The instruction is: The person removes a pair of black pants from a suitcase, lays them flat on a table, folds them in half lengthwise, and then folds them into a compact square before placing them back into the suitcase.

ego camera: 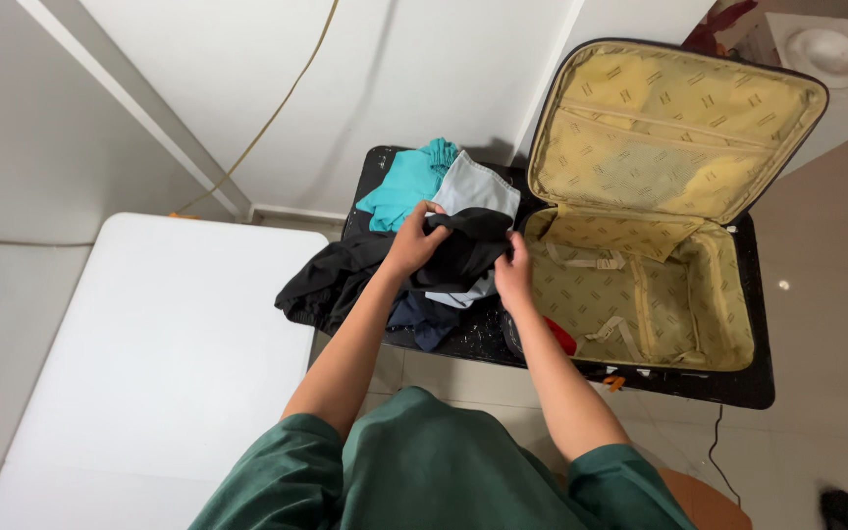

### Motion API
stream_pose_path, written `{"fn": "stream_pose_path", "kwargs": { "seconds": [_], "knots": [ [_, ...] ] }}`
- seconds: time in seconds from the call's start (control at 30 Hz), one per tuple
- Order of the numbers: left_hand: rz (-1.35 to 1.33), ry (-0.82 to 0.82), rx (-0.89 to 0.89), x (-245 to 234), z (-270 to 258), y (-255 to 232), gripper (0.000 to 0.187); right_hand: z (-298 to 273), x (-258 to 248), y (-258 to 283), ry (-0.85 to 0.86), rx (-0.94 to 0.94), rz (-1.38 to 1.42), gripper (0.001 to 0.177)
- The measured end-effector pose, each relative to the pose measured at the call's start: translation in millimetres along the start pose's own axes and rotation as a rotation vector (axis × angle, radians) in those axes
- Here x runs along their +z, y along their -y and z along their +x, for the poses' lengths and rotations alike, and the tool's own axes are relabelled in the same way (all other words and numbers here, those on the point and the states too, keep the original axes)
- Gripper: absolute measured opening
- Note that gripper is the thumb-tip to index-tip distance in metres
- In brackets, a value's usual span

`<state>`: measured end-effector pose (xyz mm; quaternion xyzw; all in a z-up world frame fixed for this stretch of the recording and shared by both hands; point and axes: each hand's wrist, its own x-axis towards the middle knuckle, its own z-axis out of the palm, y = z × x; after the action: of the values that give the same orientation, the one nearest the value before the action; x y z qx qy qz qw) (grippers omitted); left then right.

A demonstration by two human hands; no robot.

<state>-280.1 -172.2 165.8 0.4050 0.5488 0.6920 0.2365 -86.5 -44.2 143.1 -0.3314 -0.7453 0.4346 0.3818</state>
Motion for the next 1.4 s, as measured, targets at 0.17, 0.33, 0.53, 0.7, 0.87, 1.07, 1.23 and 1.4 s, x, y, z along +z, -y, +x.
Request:
{"fn": "stream_pose_path", "kwargs": {
  "seconds": [0.17, 0.33, 0.53, 0.7, 0.87, 1.07, 1.23, 1.4],
  "knots": [
    [0.243, 0.106, 0.147, 10.8, -46.6, -1.4, 0.038, -38.6, 11.9, 14.4, 0.131, -0.040, 0.019, 0.035],
    [0.166, -0.017, -0.085, 6.7, -91.7, 2.4, 0.021, -68.7, 3.5, 6.6, 0.200, -0.014, -0.099, 0.031],
    [-0.044, -0.270, -0.023, -20.9, -129.2, -17.4, 0.013, -73.5, -12.0, 21.9, 0.197, -0.059, -0.029, 0.032],
    [-0.155, -0.438, -0.016, -48.9, -136.6, -44.6, 0.015, -46.4, -16.4, 20.6, 0.195, 0.040, 0.152, 0.023],
    [-0.185, -0.603, -0.026, -70.1, -149.2, -54.2, 0.021, -13.9, 4.8, 10.3, 0.253, 0.058, 0.411, 0.013],
    [-0.314, -0.871, 0.145, -146.7, -175.1, -90.5, 0.033, 18.7, 52.4, 55.5, 0.428, -0.039, 0.643, 0.019],
    [-0.394, -0.926, 0.340, -212.0, -222.2, -135.2, 0.035, 28.2, 99.0, 127.2, 0.558, 0.038, 0.807, 0.014],
    [-0.338, -1.024, 0.392, -254.7, -277.5, -159.9, 0.035, -5.8, 158.0, 193.2, 0.674, 0.056, 0.834, 0.011]
  ]
}}
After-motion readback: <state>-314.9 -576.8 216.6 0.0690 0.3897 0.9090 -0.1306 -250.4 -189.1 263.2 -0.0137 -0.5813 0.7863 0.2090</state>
